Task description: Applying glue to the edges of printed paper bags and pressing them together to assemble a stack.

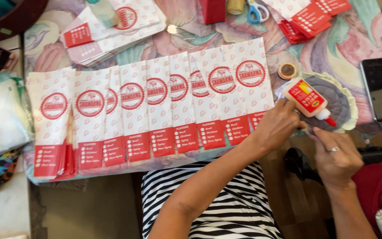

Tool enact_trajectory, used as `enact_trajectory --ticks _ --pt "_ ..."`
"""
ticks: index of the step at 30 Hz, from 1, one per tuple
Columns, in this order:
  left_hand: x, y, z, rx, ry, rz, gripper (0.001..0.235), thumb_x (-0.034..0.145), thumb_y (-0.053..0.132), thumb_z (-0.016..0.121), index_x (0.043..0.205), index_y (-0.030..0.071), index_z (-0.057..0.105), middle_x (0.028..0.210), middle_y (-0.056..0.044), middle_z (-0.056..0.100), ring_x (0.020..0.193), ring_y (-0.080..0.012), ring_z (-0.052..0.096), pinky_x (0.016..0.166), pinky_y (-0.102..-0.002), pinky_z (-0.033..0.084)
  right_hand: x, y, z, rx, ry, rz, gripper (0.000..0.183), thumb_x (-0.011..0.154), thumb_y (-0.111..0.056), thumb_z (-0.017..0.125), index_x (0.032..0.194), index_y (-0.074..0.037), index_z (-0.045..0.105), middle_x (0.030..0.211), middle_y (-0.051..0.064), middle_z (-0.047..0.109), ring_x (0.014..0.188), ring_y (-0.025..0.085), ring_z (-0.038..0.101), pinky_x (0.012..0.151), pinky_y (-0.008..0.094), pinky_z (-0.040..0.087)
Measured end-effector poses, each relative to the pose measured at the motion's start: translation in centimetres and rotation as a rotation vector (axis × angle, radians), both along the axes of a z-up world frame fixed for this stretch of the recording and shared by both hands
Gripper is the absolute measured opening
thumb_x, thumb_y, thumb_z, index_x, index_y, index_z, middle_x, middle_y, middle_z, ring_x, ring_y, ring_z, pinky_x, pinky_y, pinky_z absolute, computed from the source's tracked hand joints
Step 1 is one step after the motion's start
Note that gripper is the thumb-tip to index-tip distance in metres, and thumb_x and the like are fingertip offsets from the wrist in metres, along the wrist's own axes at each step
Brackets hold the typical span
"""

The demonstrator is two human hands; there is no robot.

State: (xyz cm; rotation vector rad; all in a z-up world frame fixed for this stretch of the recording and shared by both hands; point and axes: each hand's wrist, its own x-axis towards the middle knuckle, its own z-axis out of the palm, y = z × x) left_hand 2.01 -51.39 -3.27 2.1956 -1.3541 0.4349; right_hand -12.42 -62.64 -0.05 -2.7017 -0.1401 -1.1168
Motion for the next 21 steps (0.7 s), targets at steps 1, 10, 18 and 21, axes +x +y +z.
enact_trajectory --ticks 1,10,18,21 --pt "-0.6 -0.7 -0.6 0.006 -0.004 0.012 0.020 0.090 0.011 0.068 0.071 0.017 0.069 0.083 -0.008 0.057 0.087 -0.0283 0.056 0.073 -0.038 0.049 -1.4 -1.3 -0.1 0.006 -0.004 0.012 0.013 0.099 0.017 0.090 0.108 0.012 0.081 0.097 0.021 0.076 0.083 0.036 0.067 0.079 0.045 0.054" --pt "1.3 12.9 3.8 -0.096 0.147 0.117 0.013 0.087 0.015 0.065 0.090 0.007 0.075 0.132 -0.014 0.061 0.116 -0.0344 0.062 0.097 -0.051 0.050 2.5 5.3 2.8 0.106 0.185 0.099 0.022 0.115 0.016 0.077 0.136 0.023 0.076 0.139 0.039 0.067 0.124 0.050 0.066 0.117 0.054 0.054" --pt "6.4 40.2 2.0 -0.032 0.034 0.872 0.043 0.095 0.020 0.073 0.129 -0.005 0.060 0.131 -0.023 0.060 0.127 -0.0399 0.055 0.106 -0.054 0.045 7.3 10.3 1.7 -0.062 0.489 0.014 0.084 0.100 -0.053 0.047 0.156 0.009 0.048 0.163 0.045 0.033 0.153 0.056 0.031 0.122 0.070 0.023" --pt "5.2 42.8 6.5 0.186 0.593 1.099 0.077 0.103 0.048 0.049 0.159 0.002 0.023 0.162 -0.033 0.017 0.153 -0.0444 0.009 0.121 -0.057 0.009 8.2 10.7 -0.2 -0.074 0.554 -0.082 0.088 0.096 -0.060 0.044 0.162 -0.002 0.039 0.165 0.044 0.027 0.152 0.061 0.025 0.119 0.075 0.012"
